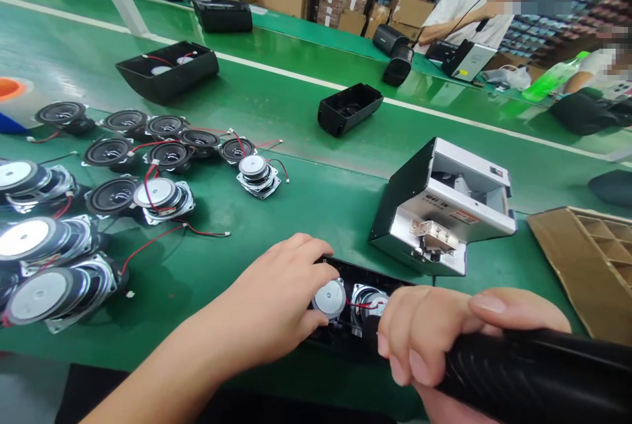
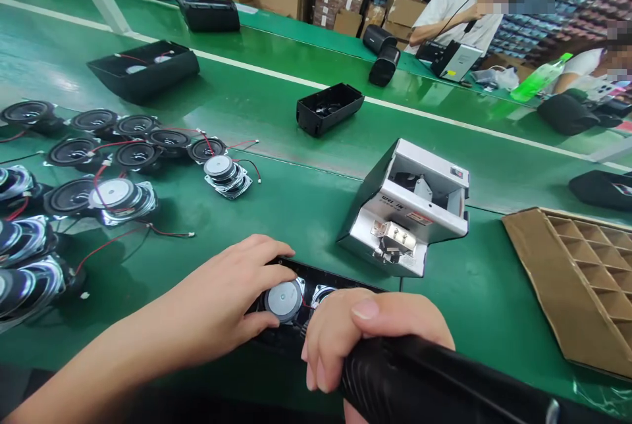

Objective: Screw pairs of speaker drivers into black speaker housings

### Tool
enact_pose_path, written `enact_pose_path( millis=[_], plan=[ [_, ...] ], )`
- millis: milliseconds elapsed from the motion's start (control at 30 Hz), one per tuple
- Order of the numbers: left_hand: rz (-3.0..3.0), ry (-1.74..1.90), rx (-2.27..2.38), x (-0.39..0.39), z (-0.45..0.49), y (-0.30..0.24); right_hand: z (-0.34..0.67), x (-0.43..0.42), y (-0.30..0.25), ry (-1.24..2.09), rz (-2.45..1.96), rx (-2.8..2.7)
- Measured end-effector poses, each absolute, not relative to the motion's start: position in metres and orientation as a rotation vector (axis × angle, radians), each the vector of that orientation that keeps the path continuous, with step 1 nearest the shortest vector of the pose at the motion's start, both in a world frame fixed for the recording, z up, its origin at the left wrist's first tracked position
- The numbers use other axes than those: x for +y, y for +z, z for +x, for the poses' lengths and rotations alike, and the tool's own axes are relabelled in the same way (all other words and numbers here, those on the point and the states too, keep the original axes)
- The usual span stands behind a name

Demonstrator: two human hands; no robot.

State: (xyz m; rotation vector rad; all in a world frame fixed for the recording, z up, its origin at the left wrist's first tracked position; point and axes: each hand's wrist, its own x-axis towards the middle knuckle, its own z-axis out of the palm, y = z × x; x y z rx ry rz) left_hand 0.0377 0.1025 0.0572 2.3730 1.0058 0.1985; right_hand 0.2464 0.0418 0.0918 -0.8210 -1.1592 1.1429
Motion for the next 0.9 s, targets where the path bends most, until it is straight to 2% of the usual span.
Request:
enact_pose_path(
  millis=[300,567,900],
  plan=[
    [2.381,0.202,1.000,0.104,0.039,0.058,0.247,0.038,0.086,1.247,-0.723,-1.081],
    [2.401,0.196,1.010,0.103,0.040,0.058,0.230,0.035,0.075,1.004,-0.715,-1.288],
    [2.394,0.216,1.065,0.096,0.038,0.059,0.231,0.038,0.040,0.962,-0.497,-1.441]
  ],
)
